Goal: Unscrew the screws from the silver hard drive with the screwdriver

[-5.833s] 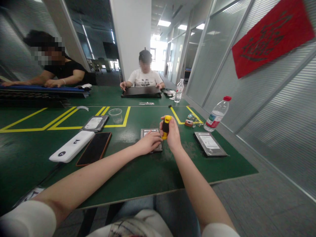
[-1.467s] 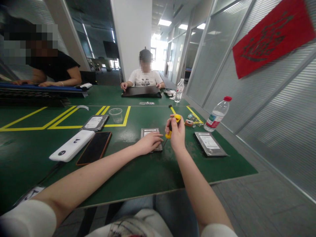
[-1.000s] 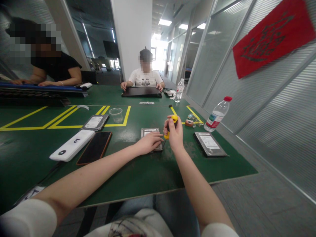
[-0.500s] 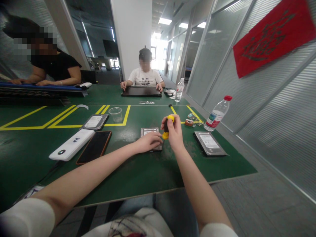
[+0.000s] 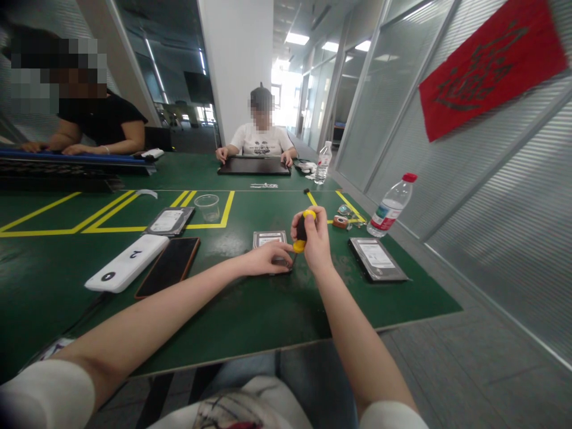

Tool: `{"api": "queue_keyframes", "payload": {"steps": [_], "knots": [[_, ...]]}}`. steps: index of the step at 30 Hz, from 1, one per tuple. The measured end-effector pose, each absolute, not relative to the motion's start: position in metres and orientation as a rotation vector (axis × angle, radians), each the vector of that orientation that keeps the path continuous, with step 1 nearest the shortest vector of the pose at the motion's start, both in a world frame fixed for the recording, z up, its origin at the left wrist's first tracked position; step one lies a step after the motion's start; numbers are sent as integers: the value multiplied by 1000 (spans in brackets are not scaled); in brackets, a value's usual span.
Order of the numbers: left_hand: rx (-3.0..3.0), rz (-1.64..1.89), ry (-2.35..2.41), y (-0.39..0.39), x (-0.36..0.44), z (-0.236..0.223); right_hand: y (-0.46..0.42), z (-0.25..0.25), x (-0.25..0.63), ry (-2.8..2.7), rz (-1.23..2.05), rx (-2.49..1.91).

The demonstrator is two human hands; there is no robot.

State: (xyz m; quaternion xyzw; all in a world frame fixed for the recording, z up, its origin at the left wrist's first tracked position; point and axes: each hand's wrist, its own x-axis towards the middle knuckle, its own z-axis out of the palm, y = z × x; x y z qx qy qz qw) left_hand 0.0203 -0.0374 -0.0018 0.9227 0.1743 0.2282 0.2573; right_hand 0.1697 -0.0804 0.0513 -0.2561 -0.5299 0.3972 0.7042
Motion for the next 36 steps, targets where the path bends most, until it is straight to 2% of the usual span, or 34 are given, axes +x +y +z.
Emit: {"api": "queue_keyframes", "payload": {"steps": [36], "knots": [[2383, 683, 495, -37, 23, -8, -83, 51, 167, -1164, 803, -522]]}}
